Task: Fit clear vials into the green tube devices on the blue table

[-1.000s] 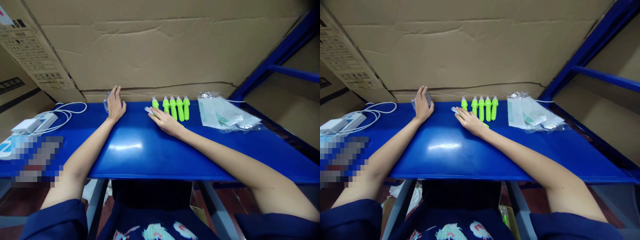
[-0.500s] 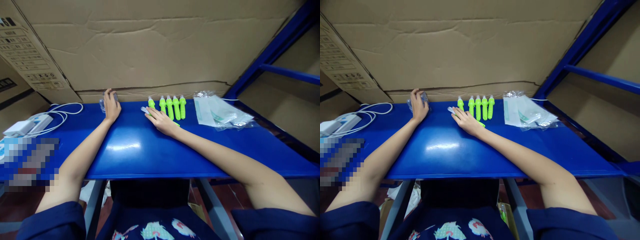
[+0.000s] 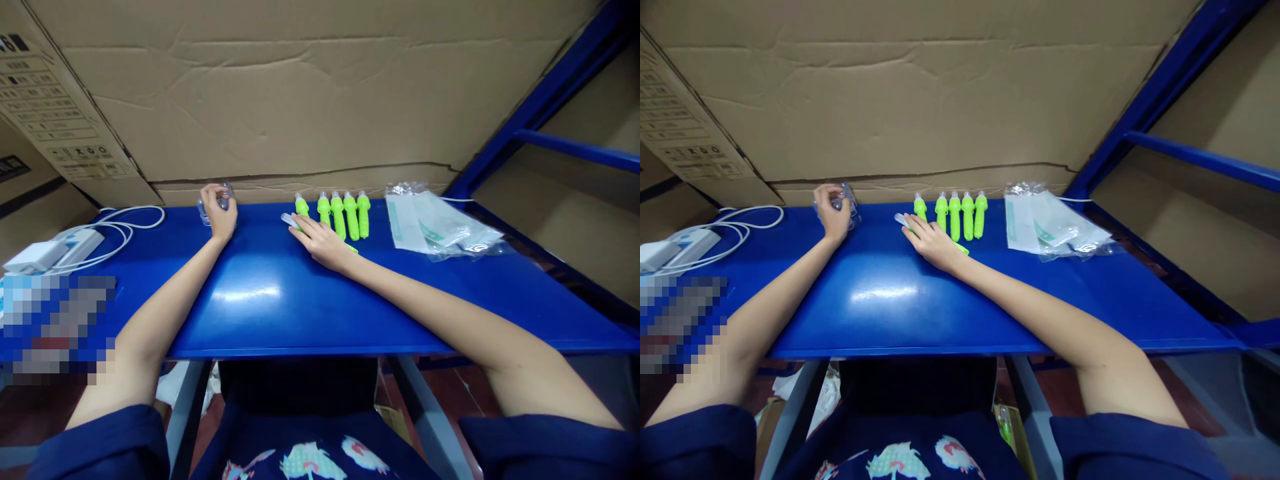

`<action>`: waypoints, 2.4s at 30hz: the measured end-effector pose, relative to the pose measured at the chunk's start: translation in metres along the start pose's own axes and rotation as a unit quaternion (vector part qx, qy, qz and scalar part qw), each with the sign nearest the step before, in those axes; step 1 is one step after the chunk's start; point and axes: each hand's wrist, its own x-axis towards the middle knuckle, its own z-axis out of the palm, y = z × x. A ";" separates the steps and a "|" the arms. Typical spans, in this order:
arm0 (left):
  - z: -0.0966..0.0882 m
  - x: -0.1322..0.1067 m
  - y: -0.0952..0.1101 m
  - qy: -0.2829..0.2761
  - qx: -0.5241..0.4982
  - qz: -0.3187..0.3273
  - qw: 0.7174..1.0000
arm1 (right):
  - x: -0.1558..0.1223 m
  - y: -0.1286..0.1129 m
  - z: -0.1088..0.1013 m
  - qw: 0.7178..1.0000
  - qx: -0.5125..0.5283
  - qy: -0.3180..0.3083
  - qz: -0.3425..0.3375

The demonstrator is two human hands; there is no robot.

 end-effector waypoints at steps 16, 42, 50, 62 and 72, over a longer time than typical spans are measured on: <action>-0.004 -0.008 0.027 -0.202 -0.030 -0.014 0.979 | 0.000 0.000 0.000 1.000 0.009 0.000 0.009; -0.022 0.009 0.075 -0.457 0.307 0.072 0.832 | -0.001 0.003 0.006 1.000 0.001 0.025 0.000; -0.023 0.010 0.066 -0.439 0.265 0.054 0.857 | 0.000 0.004 0.007 1.000 0.013 0.019 0.005; -0.007 -0.018 0.085 -0.363 -0.211 -0.206 0.884 | -0.004 0.006 0.005 0.994 0.078 0.074 0.017; -0.003 -0.026 0.096 -0.336 -0.272 -0.239 0.869 | -0.007 0.011 0.006 0.987 0.115 0.109 0.013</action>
